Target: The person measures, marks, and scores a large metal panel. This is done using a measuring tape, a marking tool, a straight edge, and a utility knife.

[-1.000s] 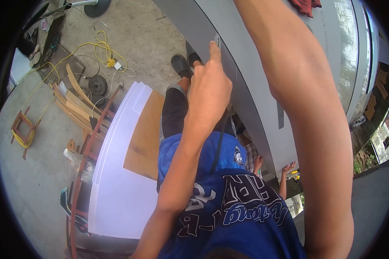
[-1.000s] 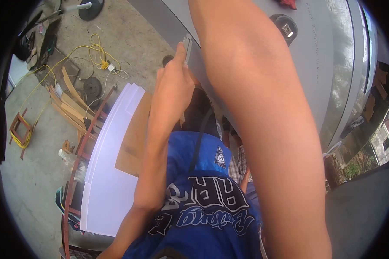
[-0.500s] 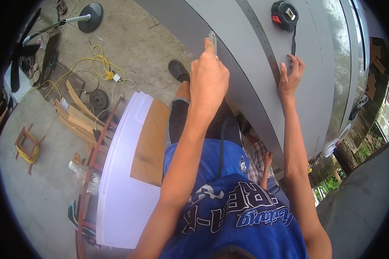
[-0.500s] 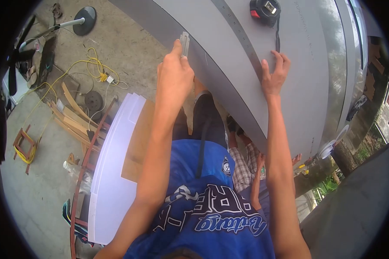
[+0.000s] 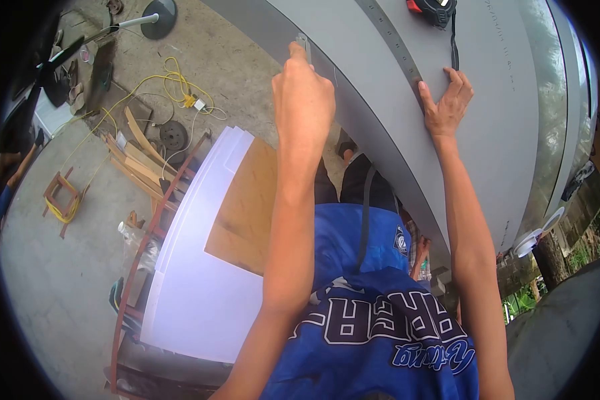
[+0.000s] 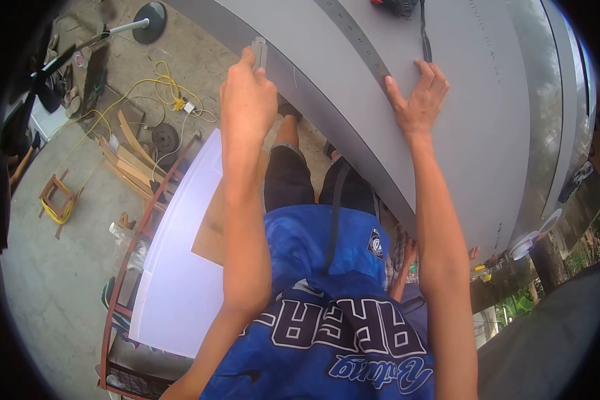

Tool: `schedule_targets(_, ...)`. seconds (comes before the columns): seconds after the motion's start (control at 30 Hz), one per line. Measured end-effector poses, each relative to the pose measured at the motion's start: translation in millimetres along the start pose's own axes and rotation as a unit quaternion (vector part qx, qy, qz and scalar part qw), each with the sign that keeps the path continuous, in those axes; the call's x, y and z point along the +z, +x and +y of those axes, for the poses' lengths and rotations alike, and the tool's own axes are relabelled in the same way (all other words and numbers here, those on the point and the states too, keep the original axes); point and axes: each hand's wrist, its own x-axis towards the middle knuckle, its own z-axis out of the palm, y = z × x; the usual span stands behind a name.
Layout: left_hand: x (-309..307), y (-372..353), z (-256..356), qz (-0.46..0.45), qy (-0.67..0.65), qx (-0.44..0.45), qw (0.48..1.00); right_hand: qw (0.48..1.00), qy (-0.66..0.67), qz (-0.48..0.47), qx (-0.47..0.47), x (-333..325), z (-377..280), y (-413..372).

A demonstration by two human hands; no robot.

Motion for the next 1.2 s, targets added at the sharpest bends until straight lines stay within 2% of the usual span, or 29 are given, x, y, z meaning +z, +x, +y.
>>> schedule_targets(0.13, 13, -6, -1, 0.049, 0.013, 0.006, 0.999, 1.000, 0.008, 0.014, -0.013, 0, -1, 2)
schedule_targets(0.23, 2, -6, 15, -0.036, -0.010, -0.085, 0.996, 1.000, -0.001, 0.008, -0.009, 1, 1, 2)
schedule_targets(0.6, 5, 0, 5, -0.031, 0.069, -0.043, 0.996, 0.999, 0.037, -0.010, 0.025, -7, -5, 2)
schedule_targets(0.67, 6, 2, 2, -0.038, 0.048, -0.048, 0.997, 0.998, 0.063, -0.003, 0.028, -11, -4, 2)
schedule_targets(0.73, 10, -1, -3, -0.015, 0.037, -0.024, 0.999, 0.961, 0.262, 0.050, 0.070, -25, 18, -4)
schedule_targets(0.77, 14, 6, 4, -0.018, 0.017, -0.028, 0.999, 0.924, 0.368, 0.067, 0.075, -25, 31, 6)
schedule_targets(0.83, 12, 3, 2, -0.029, 0.016, -0.055, 0.998, 0.971, 0.110, 0.169, 0.128, -47, 103, 21)
schedule_targets(0.9, 10, 0, -4, -0.035, 0.030, -0.075, 0.996, 0.954, -0.017, 0.207, 0.215, -65, 202, 29)
schedule_targets(0.97, 6, -2, -3, -0.029, 0.035, -0.072, 0.996, 0.941, -0.102, 0.179, 0.269, -77, 282, 13)
schedule_targets(1.0, 6, -1, -6, -0.030, 0.024, -0.075, 0.996, 0.935, -0.076, 0.184, 0.293, -81, 302, 9)
schedule_targets(1.07, 8, 3, -12, -0.034, -0.004, -0.072, 0.997, 0.937, -0.105, 0.180, 0.280, -76, 325, 6)
schedule_targets(1.2, 6, 0, -2, -0.039, -0.011, -0.099, 0.994, 0.929, -0.116, 0.174, 0.306, -82, 321, 4)
